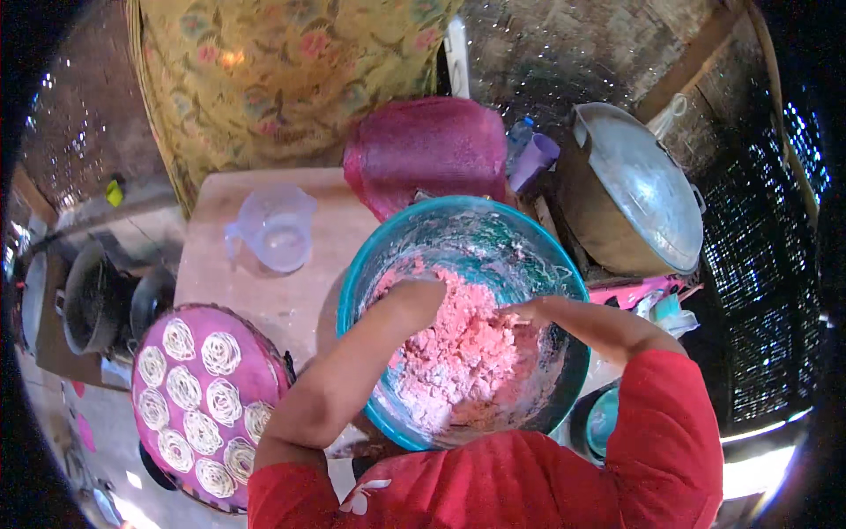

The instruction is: The person kneads a pink dough mixture by hand in a large basin, repeatedly folding and pressing the mixture to incorporate white powder.

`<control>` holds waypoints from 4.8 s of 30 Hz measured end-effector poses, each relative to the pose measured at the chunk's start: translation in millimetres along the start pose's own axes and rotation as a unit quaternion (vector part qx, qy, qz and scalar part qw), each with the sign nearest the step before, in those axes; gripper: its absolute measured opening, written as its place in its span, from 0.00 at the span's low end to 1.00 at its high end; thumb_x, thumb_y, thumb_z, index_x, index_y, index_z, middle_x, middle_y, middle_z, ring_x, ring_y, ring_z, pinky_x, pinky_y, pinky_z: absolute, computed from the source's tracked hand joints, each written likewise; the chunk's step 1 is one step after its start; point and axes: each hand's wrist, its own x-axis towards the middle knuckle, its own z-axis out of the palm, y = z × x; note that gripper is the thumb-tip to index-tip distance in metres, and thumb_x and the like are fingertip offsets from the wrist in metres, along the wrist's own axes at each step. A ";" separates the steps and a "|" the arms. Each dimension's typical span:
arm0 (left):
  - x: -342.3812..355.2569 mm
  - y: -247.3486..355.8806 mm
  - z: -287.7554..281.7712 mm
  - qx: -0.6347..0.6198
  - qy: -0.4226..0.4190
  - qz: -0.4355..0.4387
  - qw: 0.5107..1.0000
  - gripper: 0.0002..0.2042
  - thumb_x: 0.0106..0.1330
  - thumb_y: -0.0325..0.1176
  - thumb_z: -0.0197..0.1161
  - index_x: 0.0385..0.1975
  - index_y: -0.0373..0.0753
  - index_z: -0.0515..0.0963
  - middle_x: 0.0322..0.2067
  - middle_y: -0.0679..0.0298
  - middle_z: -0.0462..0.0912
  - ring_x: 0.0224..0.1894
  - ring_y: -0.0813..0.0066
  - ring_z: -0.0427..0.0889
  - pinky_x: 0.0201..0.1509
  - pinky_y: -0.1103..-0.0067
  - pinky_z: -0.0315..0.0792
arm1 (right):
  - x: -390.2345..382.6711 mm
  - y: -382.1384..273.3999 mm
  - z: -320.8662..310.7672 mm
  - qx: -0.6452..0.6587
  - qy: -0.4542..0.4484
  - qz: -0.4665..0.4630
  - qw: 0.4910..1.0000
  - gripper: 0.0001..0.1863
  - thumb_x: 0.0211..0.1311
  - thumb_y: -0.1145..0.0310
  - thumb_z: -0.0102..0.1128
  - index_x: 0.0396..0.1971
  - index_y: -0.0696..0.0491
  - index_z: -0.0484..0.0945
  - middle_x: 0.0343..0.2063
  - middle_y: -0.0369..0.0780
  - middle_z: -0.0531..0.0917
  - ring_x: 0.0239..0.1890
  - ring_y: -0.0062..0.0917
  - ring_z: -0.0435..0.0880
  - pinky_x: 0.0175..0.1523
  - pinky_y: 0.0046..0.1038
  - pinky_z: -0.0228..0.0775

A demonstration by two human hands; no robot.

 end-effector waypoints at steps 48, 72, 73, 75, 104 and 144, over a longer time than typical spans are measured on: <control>8.7 -12.2 -14.5 -0.083 0.132 0.004 0.988 0.13 0.46 0.27 0.56 0.32 0.30 0.69 0.35 0.44 0.72 0.39 0.49 0.73 0.42 0.65 0.67 | 87.8 -153.0 91.9 0.197 0.228 0.048 0.952 0.28 0.34 0.59 0.61 0.36 0.64 0.72 0.33 0.56 0.73 0.42 0.39 0.70 0.50 0.35 0.59; 35.5 -20.0 -3.4 -0.067 0.220 0.065 0.971 0.14 0.46 0.27 0.59 0.33 0.30 0.69 0.36 0.45 0.71 0.42 0.50 0.71 0.44 0.66 0.66 | 72.2 9.8 -45.9 -0.122 0.469 -0.122 0.867 0.06 0.45 0.68 0.53 0.24 0.53 0.71 0.18 0.45 0.75 0.20 0.33 0.75 0.28 0.33 0.67; 41.7 -14.6 -7.1 -0.062 0.220 0.074 0.971 0.14 0.46 0.27 0.59 0.33 0.30 0.69 0.36 0.45 0.71 0.42 0.50 0.71 0.44 0.66 0.66 | 100.3 16.7 -52.4 -0.241 0.525 -0.306 0.757 0.07 0.45 0.67 0.53 0.24 0.53 0.72 0.18 0.44 0.76 0.20 0.32 0.75 0.29 0.34 0.67; 43.9 -23.8 -1.6 -0.062 0.235 0.046 0.969 0.18 0.47 0.25 0.56 0.42 0.36 0.69 0.40 0.48 0.72 0.45 0.51 0.70 0.49 0.68 0.64 | 143.3 -34.2 -55.8 -0.099 0.366 -0.222 0.899 0.08 0.43 0.67 0.53 0.23 0.54 0.72 0.19 0.45 0.76 0.21 0.33 0.75 0.29 0.34 0.67; 77.0 -38.2 -4.4 -0.042 0.138 0.035 0.989 0.14 0.46 0.31 0.59 0.31 0.29 0.71 0.34 0.44 0.74 0.39 0.50 0.73 0.42 0.67 0.68 | 98.4 -31.9 -24.7 -0.134 0.326 0.136 0.926 0.12 0.36 0.67 0.53 0.22 0.57 0.78 0.24 0.47 0.78 0.35 0.38 0.77 0.40 0.33 0.70; 83.5 -21.1 113.1 0.113 0.002 0.075 0.991 0.11 0.46 0.35 0.55 0.23 0.32 0.72 0.26 0.48 0.76 0.31 0.53 0.77 0.29 0.63 0.70 | -36.1 -49.7 34.4 -0.108 0.154 0.019 0.982 0.10 0.39 0.72 0.51 0.20 0.61 0.78 0.22 0.49 0.79 0.25 0.37 0.78 0.31 0.33 0.71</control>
